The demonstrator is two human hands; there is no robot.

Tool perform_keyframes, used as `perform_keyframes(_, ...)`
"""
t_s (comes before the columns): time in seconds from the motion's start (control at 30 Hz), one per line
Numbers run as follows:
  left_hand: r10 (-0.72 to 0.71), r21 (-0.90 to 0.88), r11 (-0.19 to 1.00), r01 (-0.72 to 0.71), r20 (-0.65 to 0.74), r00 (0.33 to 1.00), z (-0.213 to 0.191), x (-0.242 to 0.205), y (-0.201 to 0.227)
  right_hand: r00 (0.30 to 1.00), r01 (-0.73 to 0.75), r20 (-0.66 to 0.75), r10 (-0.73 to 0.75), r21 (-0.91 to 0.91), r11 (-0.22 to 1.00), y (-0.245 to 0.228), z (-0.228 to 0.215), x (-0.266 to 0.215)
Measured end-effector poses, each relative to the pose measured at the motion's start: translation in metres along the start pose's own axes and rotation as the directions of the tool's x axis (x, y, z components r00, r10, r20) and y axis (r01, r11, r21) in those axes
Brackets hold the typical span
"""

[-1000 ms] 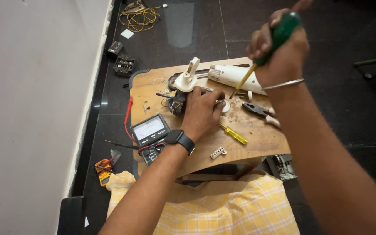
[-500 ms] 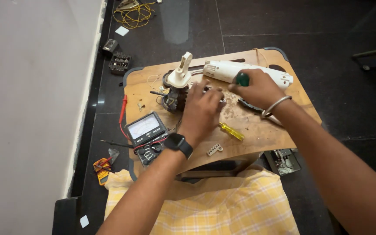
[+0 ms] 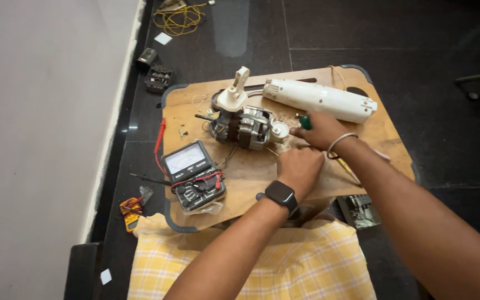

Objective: Disassembling an electric fan motor and housing using manual tools.

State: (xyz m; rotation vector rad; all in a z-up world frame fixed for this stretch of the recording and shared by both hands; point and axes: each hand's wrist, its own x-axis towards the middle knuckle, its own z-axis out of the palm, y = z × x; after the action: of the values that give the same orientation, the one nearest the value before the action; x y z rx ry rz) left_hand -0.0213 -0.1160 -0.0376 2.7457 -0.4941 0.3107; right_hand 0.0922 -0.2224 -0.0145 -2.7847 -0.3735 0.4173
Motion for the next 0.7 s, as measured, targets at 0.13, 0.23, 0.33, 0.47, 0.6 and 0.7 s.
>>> perform_keyframes(0.13,-0.016,0.013,1.000,0.016,0.004,1.000,-0.035,-0.009,-0.010,0.979,0.147,-0.142,-0.143,0.014,0.989,0.003,0.010,0.005)
perform_keyframes(0.23,0.073,0.113,0.991,-0.071,-0.012,0.997,-0.087,-0.015,-0.034,0.984,0.140,-0.108,-0.142,-0.020,0.990,-0.018,0.002,-0.014)
perform_keyframes(0.33,0.230,0.240,0.956,-0.169,-0.258,0.938,-0.139,-0.016,-0.072,0.995,0.070,-0.068,-0.072,-0.031,0.997,-0.031,-0.006,-0.023)
perform_keyframes(0.47,-0.038,-0.064,0.998,0.018,-0.323,0.945,-0.170,-0.020,-0.123,0.994,0.083,-0.055,-0.093,-0.166,0.983,-0.032,-0.005,-0.020)
perform_keyframes(0.6,-0.074,-0.274,0.962,-0.002,-0.269,0.960,-0.152,-0.015,-0.184,0.991,0.110,-0.070,-0.112,-0.030,0.994,-0.047,-0.030,-0.034)
perform_keyframes(0.7,0.090,-0.276,0.952,-0.130,-0.153,0.984,-0.137,-0.003,-0.215,0.966,0.256,-0.027,-0.255,0.176,0.950,-0.069,-0.049,-0.049)
